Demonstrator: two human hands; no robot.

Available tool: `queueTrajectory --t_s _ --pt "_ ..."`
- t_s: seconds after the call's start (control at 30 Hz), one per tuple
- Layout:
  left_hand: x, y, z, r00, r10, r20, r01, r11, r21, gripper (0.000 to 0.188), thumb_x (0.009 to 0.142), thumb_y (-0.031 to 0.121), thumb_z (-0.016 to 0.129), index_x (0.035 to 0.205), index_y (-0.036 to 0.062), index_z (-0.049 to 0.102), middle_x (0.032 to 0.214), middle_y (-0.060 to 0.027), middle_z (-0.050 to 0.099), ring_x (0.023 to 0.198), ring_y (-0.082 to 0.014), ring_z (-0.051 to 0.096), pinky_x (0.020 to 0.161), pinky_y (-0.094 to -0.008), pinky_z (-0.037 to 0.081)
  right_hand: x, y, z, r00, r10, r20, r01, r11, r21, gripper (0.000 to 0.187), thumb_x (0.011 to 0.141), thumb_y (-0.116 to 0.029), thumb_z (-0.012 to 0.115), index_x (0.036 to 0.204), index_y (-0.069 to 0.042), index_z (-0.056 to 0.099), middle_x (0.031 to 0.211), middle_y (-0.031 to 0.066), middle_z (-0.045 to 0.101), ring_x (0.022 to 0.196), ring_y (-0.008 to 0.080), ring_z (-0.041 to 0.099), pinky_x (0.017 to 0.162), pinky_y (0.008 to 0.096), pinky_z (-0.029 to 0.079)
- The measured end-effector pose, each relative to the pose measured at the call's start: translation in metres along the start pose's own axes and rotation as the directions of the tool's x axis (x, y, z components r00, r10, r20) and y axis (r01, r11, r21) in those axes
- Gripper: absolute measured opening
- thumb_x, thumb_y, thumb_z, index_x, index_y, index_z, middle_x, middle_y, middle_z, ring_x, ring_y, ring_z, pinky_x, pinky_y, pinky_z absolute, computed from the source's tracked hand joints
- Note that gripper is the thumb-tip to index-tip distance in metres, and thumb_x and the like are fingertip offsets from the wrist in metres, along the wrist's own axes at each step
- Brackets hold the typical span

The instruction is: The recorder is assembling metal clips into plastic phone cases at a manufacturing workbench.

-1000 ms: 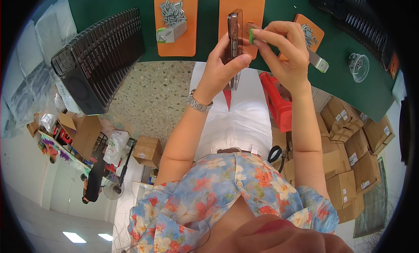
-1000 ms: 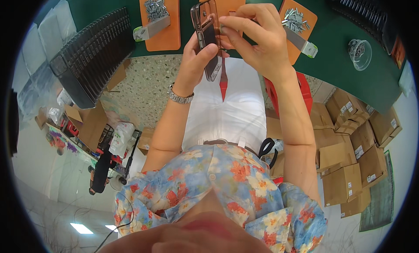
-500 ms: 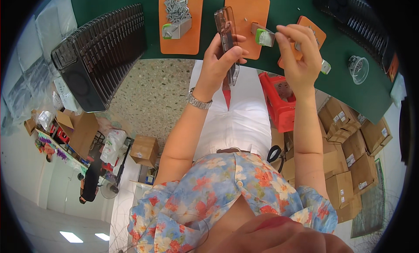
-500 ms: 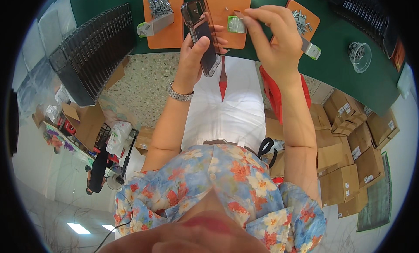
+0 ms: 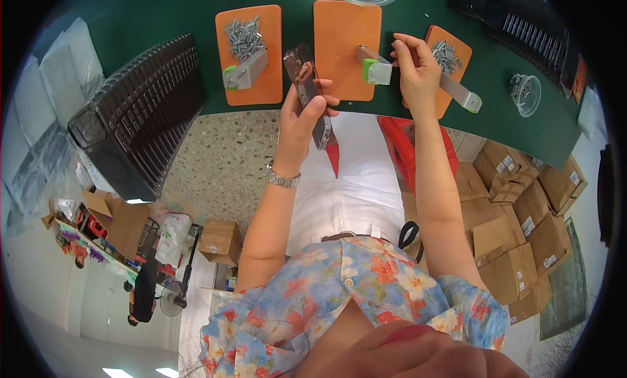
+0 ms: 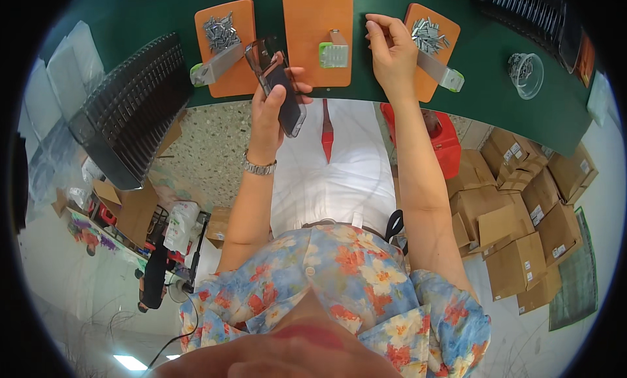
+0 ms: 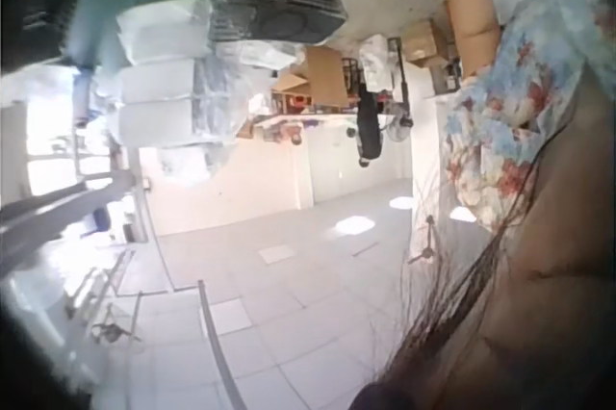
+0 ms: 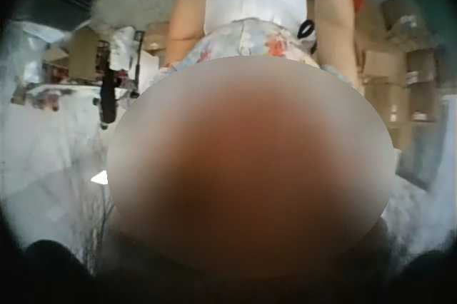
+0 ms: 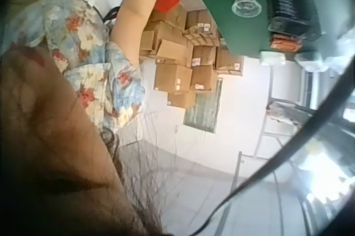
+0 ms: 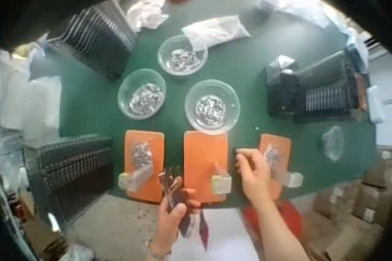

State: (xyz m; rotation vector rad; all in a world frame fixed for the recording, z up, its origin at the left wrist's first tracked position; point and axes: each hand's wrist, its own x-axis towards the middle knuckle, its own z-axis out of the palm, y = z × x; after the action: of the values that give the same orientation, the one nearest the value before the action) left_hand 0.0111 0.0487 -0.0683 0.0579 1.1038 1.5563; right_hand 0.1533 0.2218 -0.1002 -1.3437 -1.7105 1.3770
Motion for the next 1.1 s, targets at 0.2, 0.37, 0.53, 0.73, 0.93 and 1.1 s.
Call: queueTrajectory --t_s 0.2,0.37,0.53,0.73,0.93,1.1 --pt "-0.006 -0.004 -0.002 0.999 -0.029 -0.014 0.03 0.998 0.048 0.061 0.093 0.026 0.061 0.143 0.0028 0.034 0.12 -0.0108 0.054 0.096 -0.0154 0.061 0.08 -0.029 0.053 -0.006 -0.013 -0.011 0.986 -0.166 0.029 0.168 0.957 -0.236 0.014 0.094 -0.005 0.058 0.105 -0.001 0.065 0.093 0.0033 0.063 0.081 0.0092 0.059 0.068 0.0204 0.048" --pt "-0.006 -0.006 -0.002 0.998 -0.065 -0.027 0.066 0.995 0.074 0.061 0.092 0.026 0.062 0.143 0.0029 0.035 0.121 -0.0108 0.055 0.096 -0.0151 0.061 0.08 -0.029 0.053 0.003 -0.014 -0.001 0.922 -0.266 0.281 0.323 0.93 -0.178 0.021 0.084 -0.001 0.064 0.103 -0.009 0.068 0.092 0.0072 0.061 0.082 0.0224 0.061 0.07 0.0314 0.051" --pt "-0.005 -0.004 -0.001 0.996 -0.073 -0.056 0.078 0.993 0.094 0.06 0.092 0.024 0.062 0.142 0.0026 0.035 0.12 -0.011 0.055 0.096 -0.0145 0.061 0.08 -0.0289 0.052 0.018 -0.021 -0.002 0.774 -0.342 0.533 0.573 0.735 -0.362 0.024 0.082 -0.001 0.065 0.104 -0.01 0.067 0.09 0.0056 0.058 0.09 0.0244 0.059 0.071 0.037 0.051" --pt "-0.005 -0.006 0.001 0.997 -0.057 -0.047 0.061 0.994 0.086 0.059 0.093 0.023 0.061 0.142 0.0022 0.036 0.12 -0.0111 0.054 0.097 -0.0144 0.06 0.08 -0.0288 0.052 0.011 -0.014 -0.008 0.91 -0.242 0.336 0.335 0.908 -0.253 0.015 0.087 -0.003 0.062 0.102 -0.005 0.065 0.09 0.0087 0.06 0.079 0.0241 0.062 0.068 0.0315 0.05" --pt "-0.006 -0.008 0.004 0.998 -0.041 -0.051 0.046 0.993 0.104 0.058 0.093 0.022 0.061 0.141 0.0023 0.036 0.121 -0.0105 0.054 0.099 -0.0146 0.06 0.081 -0.0287 0.052 0.006 -0.008 -0.006 0.93 -0.26 0.261 0.323 0.916 -0.238 0.016 0.09 -0.004 0.06 0.104 -0.004 0.066 0.088 0.0089 0.06 0.074 0.0211 0.061 0.065 0.0278 0.048" --pt "-0.003 -0.006 0.007 0.998 -0.041 -0.054 0.046 0.993 0.104 0.059 0.092 0.024 0.062 0.141 0.0025 0.037 0.121 -0.0103 0.054 0.101 -0.0146 0.06 0.083 -0.0289 0.052 0.015 -0.021 -0.001 0.955 -0.19 0.229 0.252 0.926 -0.279 0.023 0.092 -0.004 0.058 0.114 -0.004 0.065 0.092 0.0071 0.06 0.083 0.0145 0.06 0.071 0.0252 0.048"
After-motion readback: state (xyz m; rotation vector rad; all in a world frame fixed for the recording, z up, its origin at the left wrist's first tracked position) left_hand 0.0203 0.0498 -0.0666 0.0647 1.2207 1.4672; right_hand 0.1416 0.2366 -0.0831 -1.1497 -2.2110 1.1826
